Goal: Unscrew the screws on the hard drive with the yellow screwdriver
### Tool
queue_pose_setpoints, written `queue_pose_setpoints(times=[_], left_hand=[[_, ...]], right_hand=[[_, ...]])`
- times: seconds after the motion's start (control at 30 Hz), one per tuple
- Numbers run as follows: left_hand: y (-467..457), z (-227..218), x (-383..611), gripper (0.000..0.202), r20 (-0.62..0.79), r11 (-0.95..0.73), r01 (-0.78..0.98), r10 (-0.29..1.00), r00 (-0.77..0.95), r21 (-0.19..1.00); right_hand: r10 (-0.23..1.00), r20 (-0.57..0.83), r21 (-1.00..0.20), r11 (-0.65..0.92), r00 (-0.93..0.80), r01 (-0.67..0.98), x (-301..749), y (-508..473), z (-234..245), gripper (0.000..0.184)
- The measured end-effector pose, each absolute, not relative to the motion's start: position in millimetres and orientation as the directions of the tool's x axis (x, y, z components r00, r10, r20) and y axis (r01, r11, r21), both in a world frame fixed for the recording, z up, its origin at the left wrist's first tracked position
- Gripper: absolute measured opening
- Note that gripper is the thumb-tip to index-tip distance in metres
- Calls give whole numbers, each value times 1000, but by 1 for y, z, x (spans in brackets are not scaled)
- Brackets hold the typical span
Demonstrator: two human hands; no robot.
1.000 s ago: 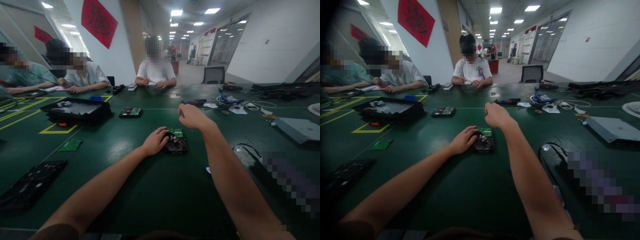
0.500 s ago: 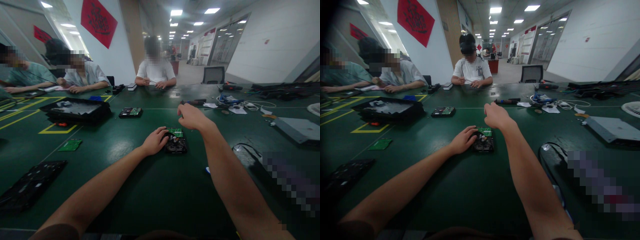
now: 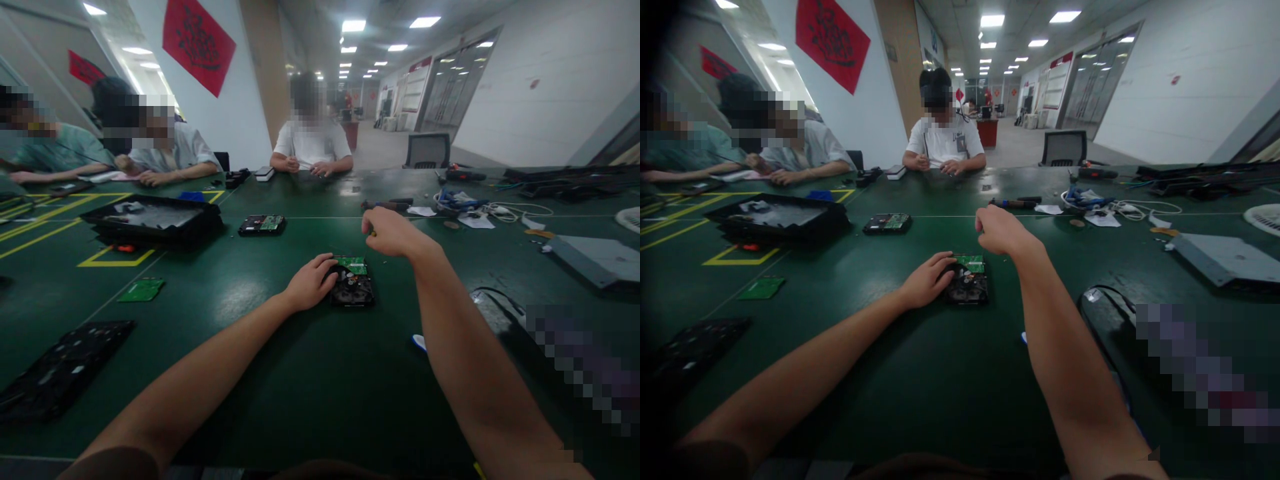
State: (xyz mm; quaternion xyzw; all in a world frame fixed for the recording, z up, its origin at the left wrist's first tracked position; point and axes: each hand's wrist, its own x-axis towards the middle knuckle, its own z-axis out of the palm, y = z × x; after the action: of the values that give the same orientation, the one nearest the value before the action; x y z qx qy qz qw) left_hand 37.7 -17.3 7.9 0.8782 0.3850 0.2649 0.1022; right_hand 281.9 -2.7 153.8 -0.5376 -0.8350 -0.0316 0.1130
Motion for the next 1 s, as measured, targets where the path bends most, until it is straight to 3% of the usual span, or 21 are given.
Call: queue_pose_setpoints(times=[0.17,0.27,0.47,0.63,0.83,0.93,1.0], left_hand=[[-17,8,38,44,386,-682,625,731,563,380],[-17,7,38,44,384,-680,626,733,562,382],[-18,8,38,43,390,-683,621,730,561,385],[-17,8,38,44,387,-682,624,731,561,383],[-16,6,38,43,393,-683,623,730,559,381],[-16,6,38,43,399,-684,620,729,557,384],[-17,6,38,43,398,-685,620,728,558,383]], right_hand=[[932,207,-44,314,-299,948,279,-5,157,11],[948,215,-27,245,-234,969,279,-7,157,15],[910,202,-44,377,-361,925,276,-8,158,15],[938,207,2,284,-278,959,275,-11,160,14],[912,173,-20,380,-371,925,278,-11,160,19],[918,191,-10,356,-348,934,273,-12,161,9],[924,218,0,322,-314,947,271,-12,160,11]])
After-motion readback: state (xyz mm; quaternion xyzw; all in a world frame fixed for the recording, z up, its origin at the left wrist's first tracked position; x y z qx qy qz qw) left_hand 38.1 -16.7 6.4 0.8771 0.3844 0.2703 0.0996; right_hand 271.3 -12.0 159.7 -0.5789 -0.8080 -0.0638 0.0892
